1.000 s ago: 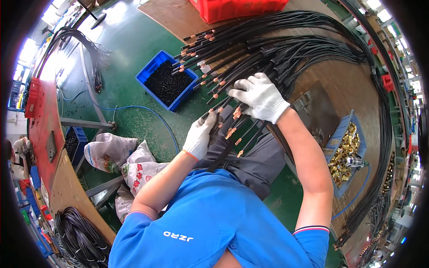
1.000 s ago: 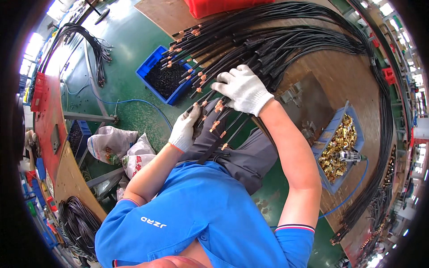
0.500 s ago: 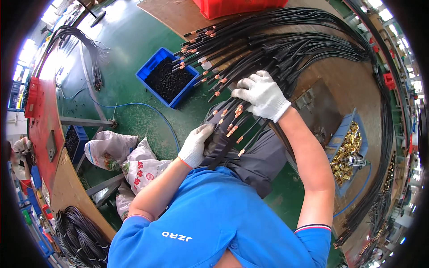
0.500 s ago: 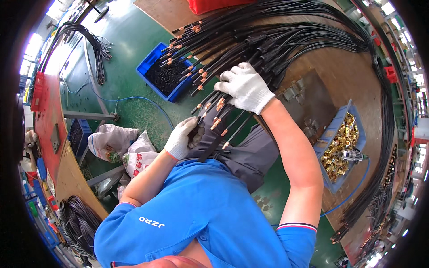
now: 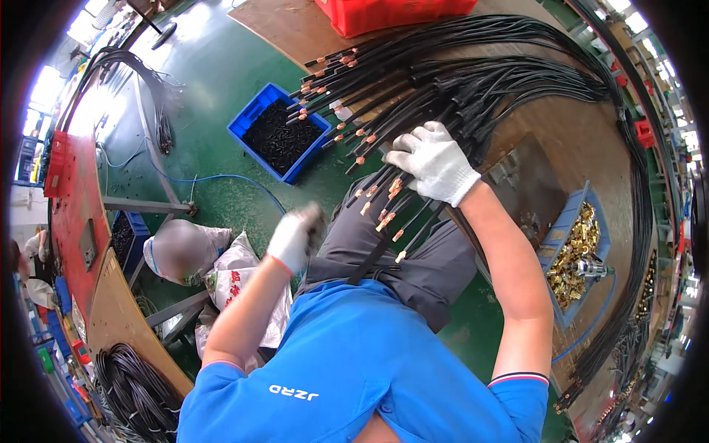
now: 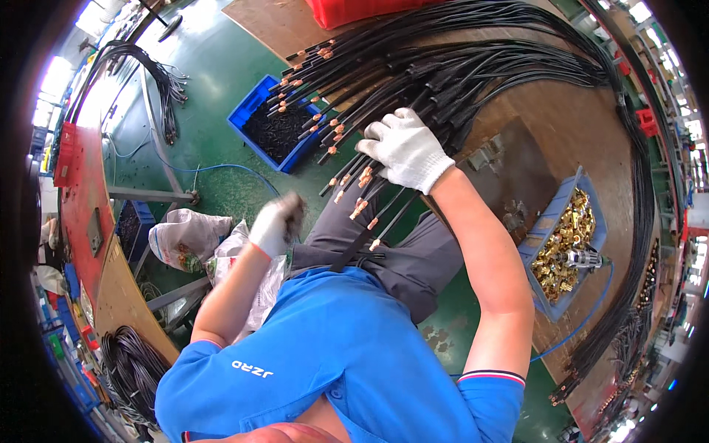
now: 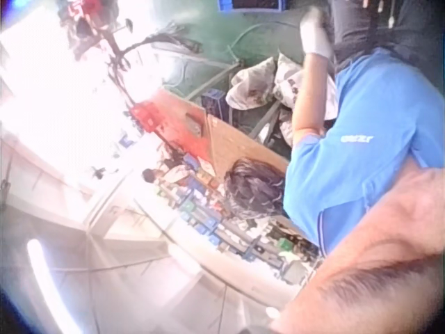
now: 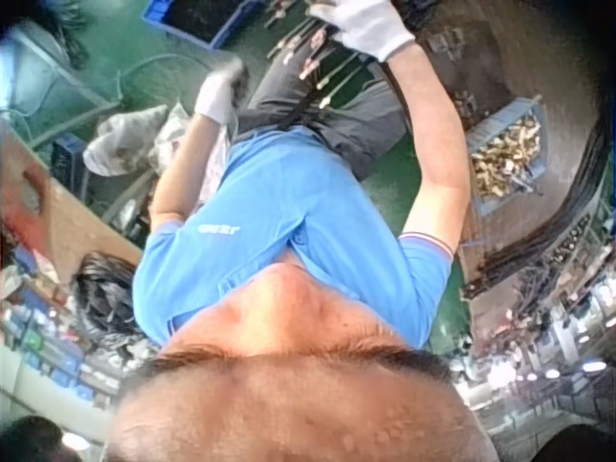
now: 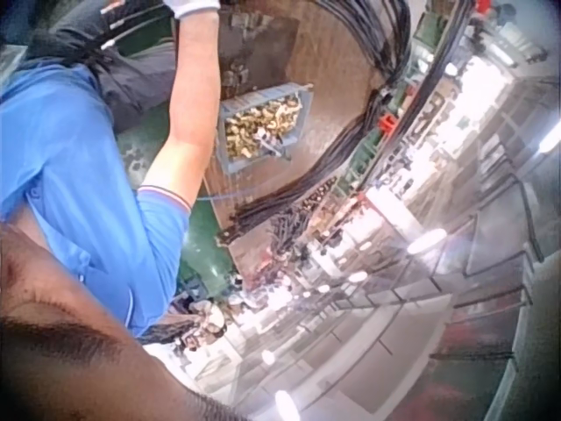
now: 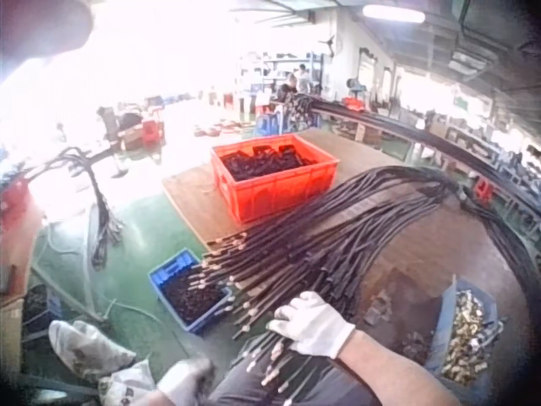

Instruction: The person pours small metallic components from a plastic bag into a blue tray. They then pick up black cables from a pile and repeatedly slide black plastic sleeves onto the exposed copper ends of the wires. The person works with a bundle of cables, handling them one by one to attach the sleeves.

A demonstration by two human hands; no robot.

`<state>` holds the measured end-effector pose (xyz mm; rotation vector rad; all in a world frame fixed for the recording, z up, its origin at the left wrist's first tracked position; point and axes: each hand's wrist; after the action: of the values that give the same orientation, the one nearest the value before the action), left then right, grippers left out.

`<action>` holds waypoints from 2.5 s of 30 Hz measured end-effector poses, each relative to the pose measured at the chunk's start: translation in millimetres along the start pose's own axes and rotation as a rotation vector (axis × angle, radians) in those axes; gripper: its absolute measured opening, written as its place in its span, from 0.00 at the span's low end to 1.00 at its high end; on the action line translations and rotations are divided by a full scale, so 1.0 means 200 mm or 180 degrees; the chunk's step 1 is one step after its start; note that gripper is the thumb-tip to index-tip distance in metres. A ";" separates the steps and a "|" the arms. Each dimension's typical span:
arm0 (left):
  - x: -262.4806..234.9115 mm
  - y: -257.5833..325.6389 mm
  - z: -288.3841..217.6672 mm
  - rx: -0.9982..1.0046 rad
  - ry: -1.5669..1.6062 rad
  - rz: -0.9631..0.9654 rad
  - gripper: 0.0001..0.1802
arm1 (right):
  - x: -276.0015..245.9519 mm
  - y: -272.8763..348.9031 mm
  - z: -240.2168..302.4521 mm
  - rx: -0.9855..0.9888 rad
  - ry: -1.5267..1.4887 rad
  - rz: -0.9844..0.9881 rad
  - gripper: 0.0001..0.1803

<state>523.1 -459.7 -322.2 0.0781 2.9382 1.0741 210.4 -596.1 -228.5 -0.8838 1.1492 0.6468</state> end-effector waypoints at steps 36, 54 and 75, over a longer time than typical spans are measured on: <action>0.17 -0.06 -0.47 0.1547 -0.0563 -0.0925 0.22 | -0.15 -0.19 -0.01 0.0583 -0.0278 -0.0535 0.28; 0.40 -0.11 -0.48 0.3052 -0.3805 -0.1628 0.16 | -0.01 -0.16 -0.16 0.0029 -0.0313 0.0069 0.13; 0.09 -0.09 -0.28 0.0203 0.1292 0.0333 0.14 | 0.03 -0.17 -0.13 -0.0156 0.0248 -0.0382 0.10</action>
<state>503.5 -508.0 -291.4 0.0154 3.3641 1.1270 227.2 -635.5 -229.8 -1.0192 1.1441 0.5481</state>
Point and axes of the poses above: each hand's wrist, its own y-axis away from the middle knuckle, its own x-axis out of the palm, z = x × y, and after that the axes turned 7 degrees about -y, right-handed
